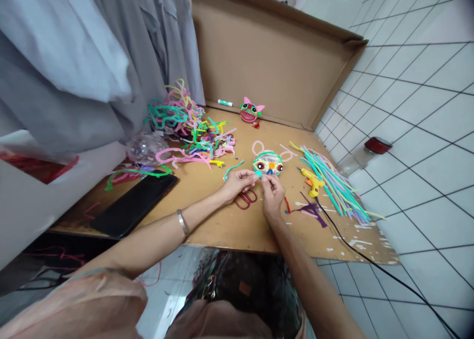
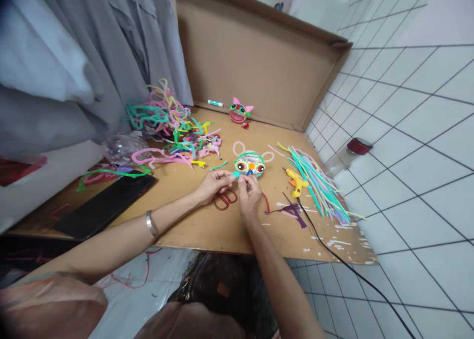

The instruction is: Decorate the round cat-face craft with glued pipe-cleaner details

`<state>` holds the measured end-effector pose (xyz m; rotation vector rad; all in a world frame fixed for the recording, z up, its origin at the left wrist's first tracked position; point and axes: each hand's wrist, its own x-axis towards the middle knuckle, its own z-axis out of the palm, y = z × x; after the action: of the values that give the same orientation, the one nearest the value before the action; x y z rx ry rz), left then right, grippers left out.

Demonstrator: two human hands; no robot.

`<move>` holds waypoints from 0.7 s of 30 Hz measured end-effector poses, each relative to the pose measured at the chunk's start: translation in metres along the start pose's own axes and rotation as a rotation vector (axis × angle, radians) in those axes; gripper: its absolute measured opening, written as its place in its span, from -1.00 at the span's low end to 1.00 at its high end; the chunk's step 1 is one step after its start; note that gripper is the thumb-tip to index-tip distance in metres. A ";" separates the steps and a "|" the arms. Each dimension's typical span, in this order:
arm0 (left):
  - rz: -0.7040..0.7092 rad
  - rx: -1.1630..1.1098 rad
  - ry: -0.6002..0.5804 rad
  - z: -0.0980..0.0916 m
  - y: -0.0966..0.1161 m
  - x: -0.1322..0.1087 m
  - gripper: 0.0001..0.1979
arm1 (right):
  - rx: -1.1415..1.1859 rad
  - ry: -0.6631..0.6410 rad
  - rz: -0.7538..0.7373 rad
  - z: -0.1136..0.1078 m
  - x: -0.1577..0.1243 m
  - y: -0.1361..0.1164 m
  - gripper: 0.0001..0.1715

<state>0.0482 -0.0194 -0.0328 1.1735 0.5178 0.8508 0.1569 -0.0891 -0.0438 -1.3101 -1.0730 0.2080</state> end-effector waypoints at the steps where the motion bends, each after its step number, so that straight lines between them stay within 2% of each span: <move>1: 0.006 0.011 0.009 0.000 0.000 0.000 -0.52 | -0.003 0.000 -0.001 0.000 0.000 0.000 -0.68; 6: 0.030 0.050 0.023 0.000 0.000 0.000 -0.56 | 0.034 0.002 0.032 0.000 0.000 0.003 -0.72; 12: 0.052 0.078 0.000 -0.001 0.001 -0.002 -0.60 | 0.137 0.009 0.154 0.002 0.001 0.006 -0.71; 15: 0.074 0.116 0.020 0.000 0.003 -0.004 -0.62 | 0.160 0.013 0.150 0.003 0.001 0.006 -0.72; 18: 0.064 0.146 0.034 0.000 0.006 -0.007 -0.63 | 0.170 0.010 0.146 0.003 0.001 0.003 -0.74; 21: 0.051 0.157 0.048 0.001 0.009 -0.008 -0.63 | 0.190 -0.018 0.220 0.003 0.001 -0.003 -0.75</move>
<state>0.0415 -0.0248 -0.0241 1.3169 0.6051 0.8961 0.1535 -0.0872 -0.0411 -1.2544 -0.8998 0.4756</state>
